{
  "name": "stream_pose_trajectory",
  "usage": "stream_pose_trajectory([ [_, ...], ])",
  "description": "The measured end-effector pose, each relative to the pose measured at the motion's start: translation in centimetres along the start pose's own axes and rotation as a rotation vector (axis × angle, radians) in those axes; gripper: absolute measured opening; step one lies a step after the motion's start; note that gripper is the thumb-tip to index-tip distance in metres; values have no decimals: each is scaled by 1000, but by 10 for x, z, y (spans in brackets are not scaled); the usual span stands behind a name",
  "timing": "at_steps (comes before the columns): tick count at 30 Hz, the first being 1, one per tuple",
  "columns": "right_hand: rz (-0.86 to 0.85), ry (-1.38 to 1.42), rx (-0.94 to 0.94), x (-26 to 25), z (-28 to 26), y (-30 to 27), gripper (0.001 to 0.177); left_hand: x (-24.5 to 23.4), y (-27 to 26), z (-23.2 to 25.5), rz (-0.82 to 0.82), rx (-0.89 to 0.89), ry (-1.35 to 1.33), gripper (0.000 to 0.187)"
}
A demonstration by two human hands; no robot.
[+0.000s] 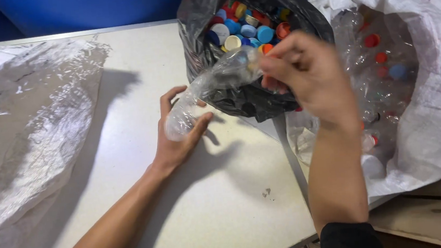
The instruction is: The person repeatedly picks up clear plastic bottles from a white sack, removes the bottle caps by hand, and places the caps into a black bag. The empty bottles are then returned to the white sack. This process is repeated continuously throughout the video.
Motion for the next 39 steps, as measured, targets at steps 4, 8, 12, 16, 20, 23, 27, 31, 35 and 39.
stream_pose_trajectory([
  [4, 102, -305, 224, 25, 9, 25, 37, -2, 3, 22, 114, 17, -96, 95],
  [8, 139, -686, 490, 29, 4, 29, 58, -3, 0, 24, 214, 164, -44, 109],
  [12, 126, -751, 545, 31, 1, 27, 54, 0, -2, 1, 135, 55, -3, 88],
  [16, 47, -715, 450, 35, -6, 26, 35, -3, -2, -6, 167, -10, -199, 45],
  [20, -53, -737, 234, 28, 3, 20, 22, -7, 0, 2, 191, -65, -239, 41],
  [23, -73, -754, 112, 28, 3, 17, 20, -8, 0, -6, 159, -155, -247, 42],
  [27, -28, -780, 96, 37, -9, 17, 24, -6, 0, -6, 158, -136, -246, 41],
  [31, 11, -801, 233, 38, -11, 20, 31, -8, 0, -9, 175, -60, -275, 40],
  [35, 22, -683, 327, 40, -6, 23, 32, -10, 0, -16, 194, -108, -250, 39],
  [39, 3, -681, 313, 40, -4, 24, 31, -13, 1, -12, 203, -90, -349, 39],
])
Point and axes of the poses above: each hand's wrist, its own y-axis towards the middle knuckle, its own x-axis out of the palm, z = x × y, the point moved 1 cm from there along y, towards the middle knuckle, and after that the axes turned 15 degrees about -z, right-handed, at the moved point
